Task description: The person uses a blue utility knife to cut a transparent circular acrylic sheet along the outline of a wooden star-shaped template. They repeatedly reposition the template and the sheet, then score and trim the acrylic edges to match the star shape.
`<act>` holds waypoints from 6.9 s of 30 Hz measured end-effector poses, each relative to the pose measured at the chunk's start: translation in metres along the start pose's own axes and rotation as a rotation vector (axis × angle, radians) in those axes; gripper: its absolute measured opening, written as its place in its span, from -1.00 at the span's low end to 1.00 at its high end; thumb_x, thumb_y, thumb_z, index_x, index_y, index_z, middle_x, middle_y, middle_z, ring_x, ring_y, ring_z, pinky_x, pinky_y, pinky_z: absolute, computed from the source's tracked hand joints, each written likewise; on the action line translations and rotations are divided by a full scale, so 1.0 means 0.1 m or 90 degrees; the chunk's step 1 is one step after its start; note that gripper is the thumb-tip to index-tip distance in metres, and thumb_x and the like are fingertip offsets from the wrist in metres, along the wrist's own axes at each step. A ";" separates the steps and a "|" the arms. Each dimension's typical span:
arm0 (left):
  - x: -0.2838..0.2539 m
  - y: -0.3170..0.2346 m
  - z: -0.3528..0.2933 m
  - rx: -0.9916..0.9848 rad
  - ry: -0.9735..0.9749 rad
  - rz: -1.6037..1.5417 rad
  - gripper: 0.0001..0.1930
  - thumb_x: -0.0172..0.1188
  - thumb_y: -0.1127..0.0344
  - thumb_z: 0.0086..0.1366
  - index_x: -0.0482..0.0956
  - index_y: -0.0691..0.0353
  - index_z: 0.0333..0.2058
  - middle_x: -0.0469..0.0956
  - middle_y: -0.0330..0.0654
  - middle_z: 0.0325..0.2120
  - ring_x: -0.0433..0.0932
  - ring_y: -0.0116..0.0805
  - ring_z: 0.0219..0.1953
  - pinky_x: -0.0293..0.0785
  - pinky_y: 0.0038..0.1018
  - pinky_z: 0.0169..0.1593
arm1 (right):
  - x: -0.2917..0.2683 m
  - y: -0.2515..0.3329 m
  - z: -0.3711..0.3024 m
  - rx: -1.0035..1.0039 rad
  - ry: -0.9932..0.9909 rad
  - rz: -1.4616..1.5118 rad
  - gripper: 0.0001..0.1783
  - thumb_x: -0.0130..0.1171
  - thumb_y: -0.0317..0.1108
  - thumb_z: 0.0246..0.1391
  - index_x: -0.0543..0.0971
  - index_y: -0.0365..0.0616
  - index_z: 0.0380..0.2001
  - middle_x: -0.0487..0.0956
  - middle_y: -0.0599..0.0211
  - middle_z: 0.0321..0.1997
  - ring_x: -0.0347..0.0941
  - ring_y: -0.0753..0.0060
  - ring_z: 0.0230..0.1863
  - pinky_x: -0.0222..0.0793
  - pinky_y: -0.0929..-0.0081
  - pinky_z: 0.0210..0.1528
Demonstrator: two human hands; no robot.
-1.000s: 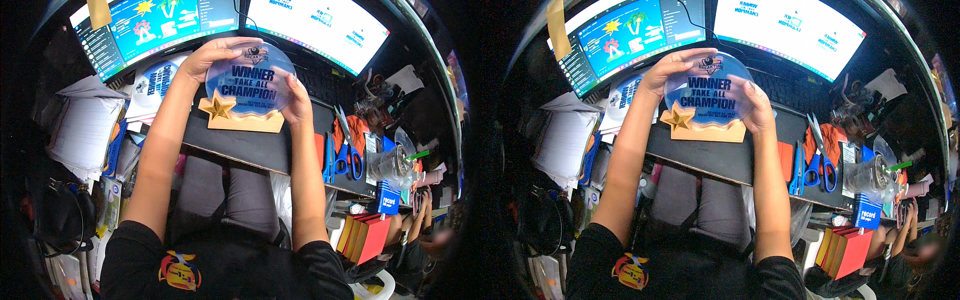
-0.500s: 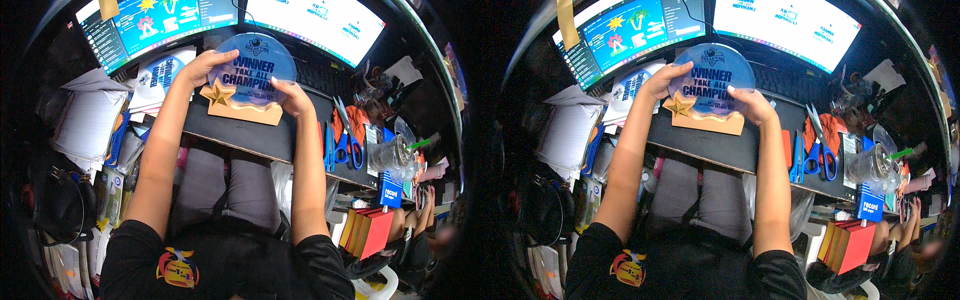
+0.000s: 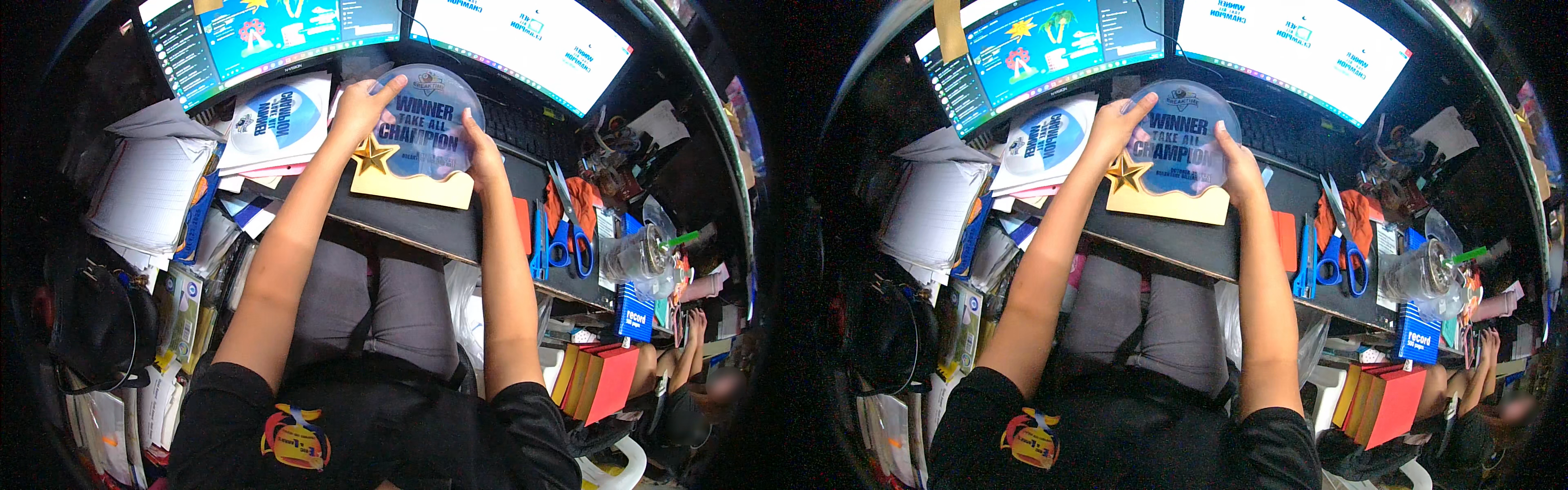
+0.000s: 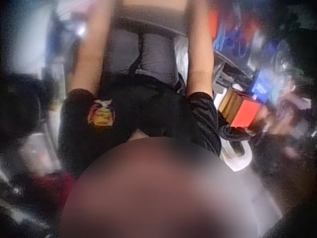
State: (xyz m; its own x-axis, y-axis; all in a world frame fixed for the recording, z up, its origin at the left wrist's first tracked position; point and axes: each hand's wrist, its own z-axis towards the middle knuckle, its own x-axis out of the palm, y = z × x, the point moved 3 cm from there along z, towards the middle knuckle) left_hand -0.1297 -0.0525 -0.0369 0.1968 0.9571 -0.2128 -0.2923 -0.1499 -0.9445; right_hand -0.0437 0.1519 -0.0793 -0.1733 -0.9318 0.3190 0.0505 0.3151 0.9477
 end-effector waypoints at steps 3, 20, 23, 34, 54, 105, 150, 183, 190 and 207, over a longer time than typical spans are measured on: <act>-0.01 -0.13 0.08 0.062 -0.006 0.027 -0.35 0.19 -0.28 0.26 0.61 0.37 -0.39 0.59 -0.16 -0.60 0.60 -0.46 -0.60 0.49 -0.56 -0.56 | -0.03 0.03 -0.02 -0.040 0.037 0.045 -0.22 0.09 0.32 0.16 0.54 -0.40 -0.21 0.61 -0.01 -0.24 0.62 0.10 -0.28 0.63 0.15 -0.25; -0.03 -0.08 -0.32 0.264 -0.226 -0.060 -0.26 0.01 -0.35 0.33 0.37 0.32 -0.65 0.31 -0.07 -0.78 0.30 -0.25 -0.68 0.26 -0.34 -0.51 | 0.55 0.22 -0.33 0.099 0.302 -0.025 0.12 -0.35 0.62 0.06 0.18 -0.09 0.38 0.33 0.00 0.35 0.38 -0.10 0.24 0.32 0.01 0.29; -0.03 -0.08 -0.32 0.304 -0.257 -0.042 -0.24 0.00 -0.38 0.31 0.32 0.31 -0.69 0.30 0.01 -0.78 0.31 -0.09 -0.69 0.26 -0.28 -0.54 | 0.59 0.20 -0.37 0.153 0.254 -0.045 0.03 -0.37 0.56 0.14 0.22 -0.09 0.36 0.41 0.02 0.28 0.43 0.05 0.20 0.42 0.19 0.18; -0.04 -0.10 -0.35 0.304 -0.305 0.054 -0.20 -0.07 -0.47 0.26 0.42 0.26 -0.70 0.43 -0.01 -0.79 0.52 0.02 -0.66 0.37 -0.24 -0.59 | 0.46 0.25 -0.34 0.263 0.371 -0.243 0.02 -0.39 0.53 0.18 0.23 -0.14 0.35 0.47 -0.01 0.21 0.52 0.10 0.08 0.49 0.28 0.02; -0.01 -0.14 -0.32 0.330 -0.300 0.065 -0.21 -0.13 -0.43 0.32 0.45 0.28 -0.66 0.40 -0.02 -0.78 0.47 -0.05 -0.67 0.34 -0.25 -0.55 | 0.45 0.19 -0.36 0.147 0.264 -0.086 0.01 -0.34 0.55 0.15 0.36 -0.17 0.23 0.50 0.10 0.12 0.47 0.09 0.08 0.38 0.11 0.17; 0.70 0.16 0.57 0.179 0.825 -0.409 -0.13 -0.75 -0.38 0.40 0.41 0.03 -0.71 0.46 -0.27 -0.63 0.55 -0.29 -0.38 0.40 -0.38 -0.03 | 0.60 -0.42 -1.09 -0.348 -0.090 -0.496 -0.76 0.10 -0.39 0.12 0.64 -0.14 -0.16 0.54 0.19 -0.26 0.45 0.09 -0.16 0.33 0.18 -0.08; 0.73 0.11 0.47 0.075 0.637 -0.422 -0.04 -0.74 -0.43 0.37 0.39 0.12 -0.85 0.46 -0.13 -0.75 0.59 -0.12 -0.53 0.53 -0.32 -0.13 | 0.58 -0.40 -1.08 -0.377 -0.106 -0.475 -0.80 0.17 -0.49 0.09 0.68 -0.20 -0.21 0.57 0.17 -0.26 0.50 0.12 -0.19 0.41 0.32 -0.12; 0.77 0.05 0.42 0.070 0.586 -0.420 -0.06 -0.67 -0.41 0.40 0.34 0.11 -0.89 0.40 -0.13 -0.82 0.53 -0.13 -0.65 0.55 -0.35 -0.24 | 0.59 -0.41 -1.08 -0.365 -0.103 -0.478 -0.80 0.22 -0.49 0.09 0.69 -0.21 -0.20 0.50 0.10 -0.25 0.48 0.17 -0.23 0.40 0.36 -0.14; 0.78 0.05 0.37 0.070 0.552 -0.470 -0.07 -0.66 -0.38 0.42 0.35 0.11 -0.88 0.40 -0.12 -0.82 0.55 -0.12 -0.62 0.55 -0.32 -0.22 | 0.60 -0.40 -1.09 -0.368 -0.103 -0.481 -0.80 0.23 -0.50 0.06 0.69 -0.22 -0.21 0.50 0.11 -0.26 0.47 0.17 -0.25 0.39 0.35 -0.15; 0.78 -0.04 0.37 0.093 0.619 -0.468 -0.08 -0.70 -0.34 0.44 0.37 0.11 -0.84 0.39 -0.12 -0.81 0.56 -0.11 -0.60 0.55 -0.32 -0.21 | 0.58 -0.42 -1.07 -0.373 -0.124 -0.447 -0.81 0.18 -0.50 0.06 0.68 -0.23 -0.25 0.49 0.10 -0.26 0.45 0.08 -0.22 0.37 0.27 -0.12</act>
State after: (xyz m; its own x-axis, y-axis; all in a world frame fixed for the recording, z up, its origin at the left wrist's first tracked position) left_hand -0.1476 0.0315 -0.0409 0.9570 0.2091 0.2012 0.0928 0.4363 -0.8950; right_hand 0.0498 0.0650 -0.0997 -0.5117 -0.8108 -0.2843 0.3502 -0.4990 0.7927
